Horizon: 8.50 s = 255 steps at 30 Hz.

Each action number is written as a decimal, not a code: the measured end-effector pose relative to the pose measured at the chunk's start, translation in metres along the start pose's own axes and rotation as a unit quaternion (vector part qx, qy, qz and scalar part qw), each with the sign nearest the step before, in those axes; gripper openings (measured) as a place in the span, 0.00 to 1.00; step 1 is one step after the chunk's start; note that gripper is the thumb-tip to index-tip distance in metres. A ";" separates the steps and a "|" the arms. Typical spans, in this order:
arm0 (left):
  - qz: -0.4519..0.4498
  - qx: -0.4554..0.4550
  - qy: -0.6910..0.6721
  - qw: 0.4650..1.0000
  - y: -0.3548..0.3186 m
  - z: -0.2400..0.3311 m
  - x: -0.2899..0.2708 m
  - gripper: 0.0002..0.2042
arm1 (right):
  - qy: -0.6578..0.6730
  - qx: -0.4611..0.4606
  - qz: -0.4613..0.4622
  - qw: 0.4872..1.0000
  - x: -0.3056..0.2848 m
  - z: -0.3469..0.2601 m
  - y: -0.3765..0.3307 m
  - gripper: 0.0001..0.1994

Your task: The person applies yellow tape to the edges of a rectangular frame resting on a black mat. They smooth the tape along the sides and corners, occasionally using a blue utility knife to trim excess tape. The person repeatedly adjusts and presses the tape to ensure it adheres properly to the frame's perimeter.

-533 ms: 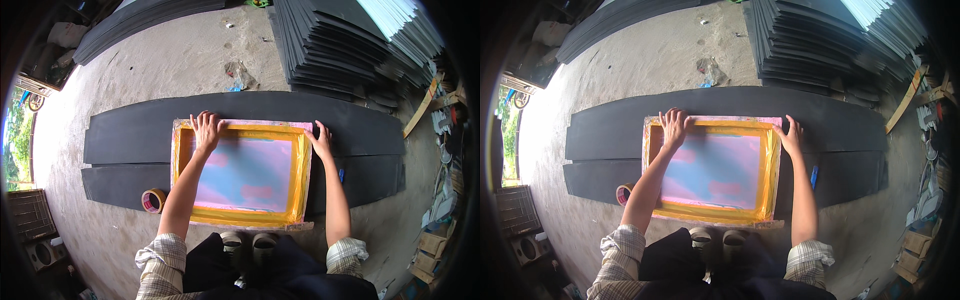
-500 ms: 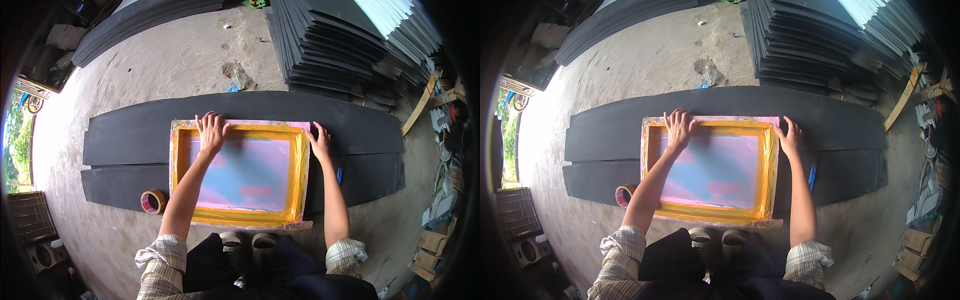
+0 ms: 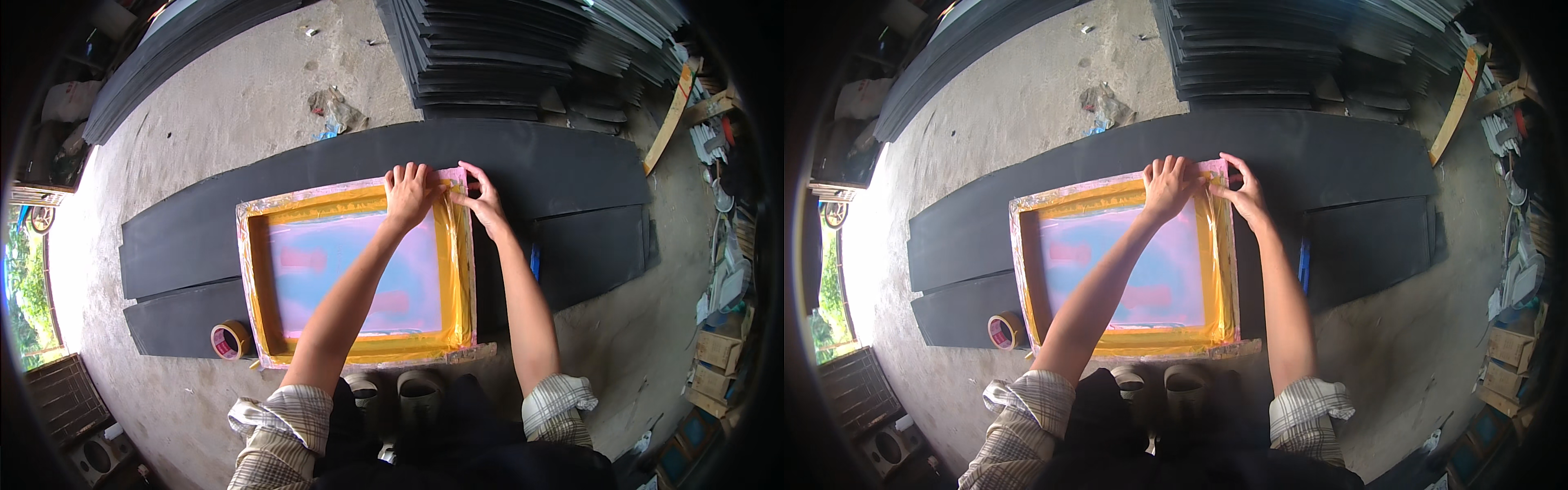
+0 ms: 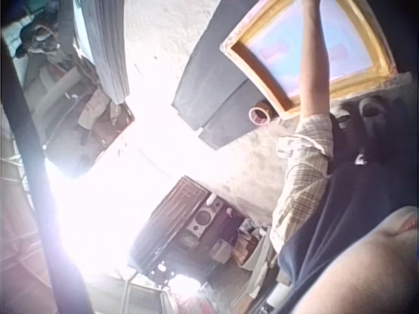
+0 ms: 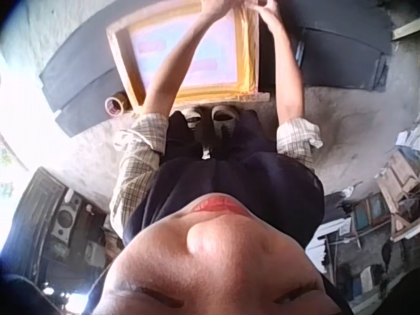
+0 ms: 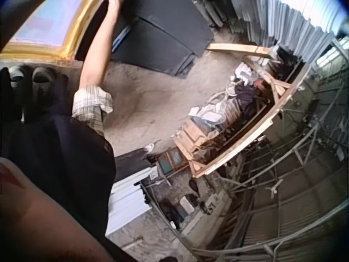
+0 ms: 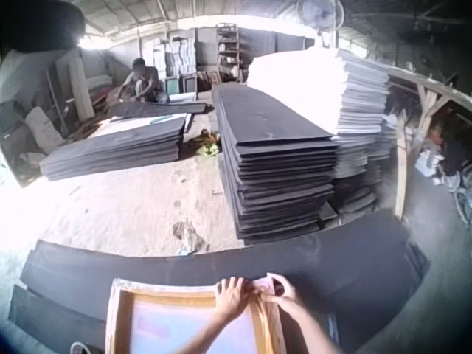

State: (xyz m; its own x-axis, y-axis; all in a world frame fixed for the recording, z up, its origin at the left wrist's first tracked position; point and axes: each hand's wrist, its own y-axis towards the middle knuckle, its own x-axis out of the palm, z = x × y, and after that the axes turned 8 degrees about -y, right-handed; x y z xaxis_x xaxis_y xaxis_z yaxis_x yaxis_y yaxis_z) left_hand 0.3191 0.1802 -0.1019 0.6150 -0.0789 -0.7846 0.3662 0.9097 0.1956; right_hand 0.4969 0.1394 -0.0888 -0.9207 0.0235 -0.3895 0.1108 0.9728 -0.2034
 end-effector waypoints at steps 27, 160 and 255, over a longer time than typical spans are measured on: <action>0.085 -0.345 -0.258 0.898 -0.067 0.070 0.035 0.15 | -0.114 -0.081 0.079 0.987 0.037 0.066 -0.124 0.24; -0.231 0.150 0.261 0.925 -0.285 -0.157 -0.204 0.53 | -0.398 -0.141 0.123 0.898 0.050 0.039 -0.245 0.22; -0.110 -0.040 0.052 0.992 -0.264 -0.098 -0.124 0.70 | -0.429 -0.127 0.200 0.872 0.076 0.023 -0.161 0.30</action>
State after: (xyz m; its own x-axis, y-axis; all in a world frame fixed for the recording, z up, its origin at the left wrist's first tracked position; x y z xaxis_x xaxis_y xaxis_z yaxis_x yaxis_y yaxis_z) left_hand 0.0781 -0.0105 -0.1141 0.4492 -0.2395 -0.8607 0.4236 0.9053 -0.0308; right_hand 0.4177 -0.0210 -0.1064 -0.1964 0.2977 -0.9342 0.1722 0.9485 0.2660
